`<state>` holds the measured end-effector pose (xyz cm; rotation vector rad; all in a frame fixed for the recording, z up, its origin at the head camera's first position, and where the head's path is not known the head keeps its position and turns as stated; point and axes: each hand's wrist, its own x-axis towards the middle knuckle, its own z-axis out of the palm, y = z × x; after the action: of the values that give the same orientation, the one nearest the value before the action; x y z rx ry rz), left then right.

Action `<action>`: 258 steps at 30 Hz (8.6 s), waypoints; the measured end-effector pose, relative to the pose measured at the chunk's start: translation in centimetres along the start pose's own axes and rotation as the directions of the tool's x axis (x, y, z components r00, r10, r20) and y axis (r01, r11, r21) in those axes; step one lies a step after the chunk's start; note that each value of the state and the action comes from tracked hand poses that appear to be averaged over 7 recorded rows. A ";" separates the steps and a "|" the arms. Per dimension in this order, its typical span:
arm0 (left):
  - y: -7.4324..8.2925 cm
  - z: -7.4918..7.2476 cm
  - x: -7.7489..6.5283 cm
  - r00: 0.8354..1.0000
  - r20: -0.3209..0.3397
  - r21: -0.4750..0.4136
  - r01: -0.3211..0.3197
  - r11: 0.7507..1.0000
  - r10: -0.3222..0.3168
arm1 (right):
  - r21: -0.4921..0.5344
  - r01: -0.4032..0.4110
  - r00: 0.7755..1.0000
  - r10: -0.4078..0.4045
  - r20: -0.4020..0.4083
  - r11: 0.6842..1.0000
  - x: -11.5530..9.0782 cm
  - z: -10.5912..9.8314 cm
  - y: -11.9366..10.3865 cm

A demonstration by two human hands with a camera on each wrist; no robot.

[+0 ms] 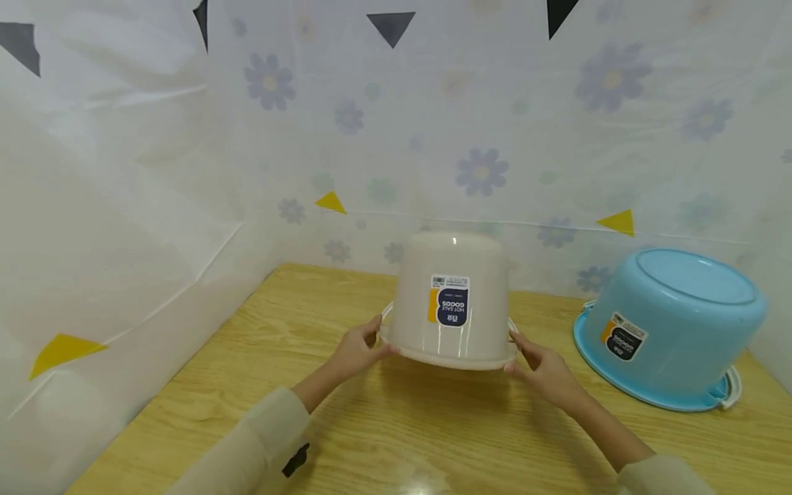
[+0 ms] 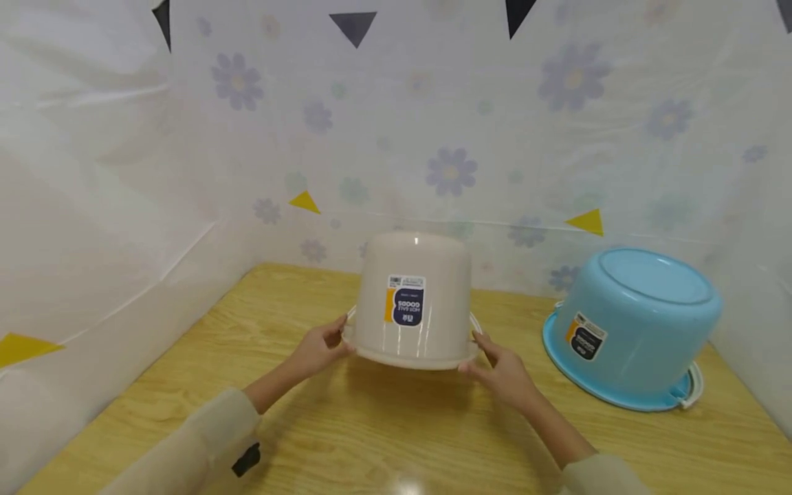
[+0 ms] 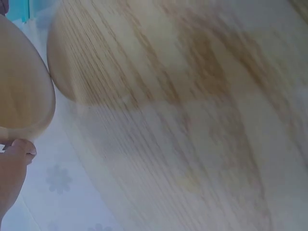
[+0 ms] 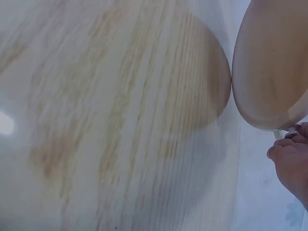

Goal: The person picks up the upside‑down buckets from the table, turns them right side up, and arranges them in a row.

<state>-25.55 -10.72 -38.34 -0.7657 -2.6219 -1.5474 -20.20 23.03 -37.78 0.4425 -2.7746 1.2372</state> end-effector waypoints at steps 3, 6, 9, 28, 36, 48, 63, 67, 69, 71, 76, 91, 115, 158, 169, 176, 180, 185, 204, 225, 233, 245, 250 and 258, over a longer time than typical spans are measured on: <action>0.4 0.1 0.0 0.999 -0.002 -0.027 0.037 0.999 -0.037 | 0.048 0.014 1.000 -0.014 -0.010 0.999 0.1 0.0 -0.1; 0.3 0.0 0.1 0.998 0.001 -0.045 0.064 0.997 -0.064 | 0.078 0.027 0.999 -0.026 -0.019 0.997 0.2 0.0 0.0; 0.3 -0.1 0.0 0.997 0.000 -0.086 0.075 0.993 -0.076 | 0.111 0.030 0.999 -0.027 -0.026 0.993 0.3 0.0 -0.1; -0.1 2.5 1.4 0.888 -0.437 0.053 -0.133 0.990 0.142 | -0.023 0.290 0.807 -0.257 -0.532 0.957 2.0 1.9 -1.3; 0.8 2.2 2.1 0.857 -0.482 0.002 -0.210 0.978 0.185 | -0.225 0.369 0.633 -0.421 -0.650 0.902 2.3 1.9 -1.6; 1.7 2.8 1.7 0.755 -0.603 -0.036 -0.348 0.937 0.258 | -0.272 0.434 0.519 -0.485 -0.704 0.859 2.1 2.0 -2.3; 2.9 1.9 1.6 0.702 -0.681 -0.150 -0.413 0.898 0.209 | -0.116 0.508 0.484 -0.394 -0.781 0.853 2.3 1.2 -4.9; 3.1 1.8 1.5 0.708 -0.684 -0.190 -0.407 0.893 0.177 | -0.080 0.497 0.488 -0.355 -0.797 0.864 2.3 1.4 -4.9; 3.2 1.7 1.5 0.708 -0.686 -0.207 -0.411 0.888 0.168 | -0.053 0.497 0.494 -0.332 -0.804 0.866 2.2 1.4 -5.0; 3.3 1.7 1.6 0.705 -0.691 -0.218 -0.417 0.882 0.162 | -0.029 0.500 0.497 -0.315 -0.808 0.865 2.2 1.5 -5.1; 3.3 1.7 1.6 0.702 -0.700 -0.247 -0.411 0.878 0.132 | 0.010 0.502 0.508 -0.286 -0.813 0.865 2.1 1.5 -5.5; 4.0 1.2 1.9 0.704 -0.710 -0.352 -0.326 0.877 -0.024 | 0.079 0.382 0.563 -0.164 -0.810 0.921 2.5 1.3 -6.7; 4.6 -0.1 2.5 0.652 -0.728 -0.400 -0.155 0.903 -0.210 | 0.116 0.245 0.644 -0.072 -0.762 0.963 3.5 1.4 -7.4; 2.9 -2.6 3.8 0.665 -0.679 -0.356 0.073 0.932 -0.311 | 0.256 0.071 0.785 0.104 -0.611 0.964 5.4 2.6 -8.2; 2.3 -2.7 4.0 0.714 -0.639 -0.417 -0.009 0.909 -0.287 | 0.335 0.014 0.821 0.181 -0.541 0.942 5.6 2.4 -7.3; 1.7 -3.0 3.8 0.756 -0.618 -0.399 -0.067 0.915 -0.214 | 0.340 0.030 0.879 0.137 -0.456 0.940 5.4 2.3 -6.8; 1.3 -3.1 3.6 0.785 -0.593 -0.387 -0.084 0.918 -0.178 | 0.319 0.074 0.922 0.057 -0.383 0.945 5.3 2.0 -6.2; 1.0 -3.1 3.4 0.823 -0.554 -0.357 -0.101 0.929 -0.123 | 0.244 0.105 0.957 -0.031 -0.289 0.964 5.1 1.7 -5.8; -0.7 -3.2 2.4 0.922 -0.381 -0.283 -0.190 0.940 0.072 | 0.112 0.115 0.969 -0.087 -0.231 0.987 4.8 2.2 -5.6; -1.3 -3.5 1.8 0.923 -0.369 -0.251 -0.212 0.945 0.109 | 0.059 0.086 0.967 -0.069 -0.247 0.995 5.3 3.0 -6.5; -1.6 -3.6 2.0 0.920 -0.375 -0.222 -0.207 0.953 0.112 | 0.033 0.080 0.969 -0.070 -0.235 0.996 5.6 2.9 -6.5; -1.9 -3.9 2.2 0.925 -0.365 -0.183 -0.179 0.967 0.102 | 0.012 0.077 0.975 -0.073 -0.210 0.997 5.9 2.7 -6.5; -0.2 -4.0 1.2 0.926 -0.372 -0.107 -0.117 0.987 0.070 | 0.007 0.071 0.974 -0.068 -0.214 0.997 5.6 2.6 -6.4; -0.7 -3.4 0.7 0.834 -0.485 0.150 -0.218 0.964 0.264 | -0.156 0.181 0.891 -0.229 -0.392 0.971 4.0 2.7 -5.7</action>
<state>-27.26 -13.48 -37.03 -0.5616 -2.1063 -1.3269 -22.26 16.49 -34.80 0.4021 -2.3598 0.9821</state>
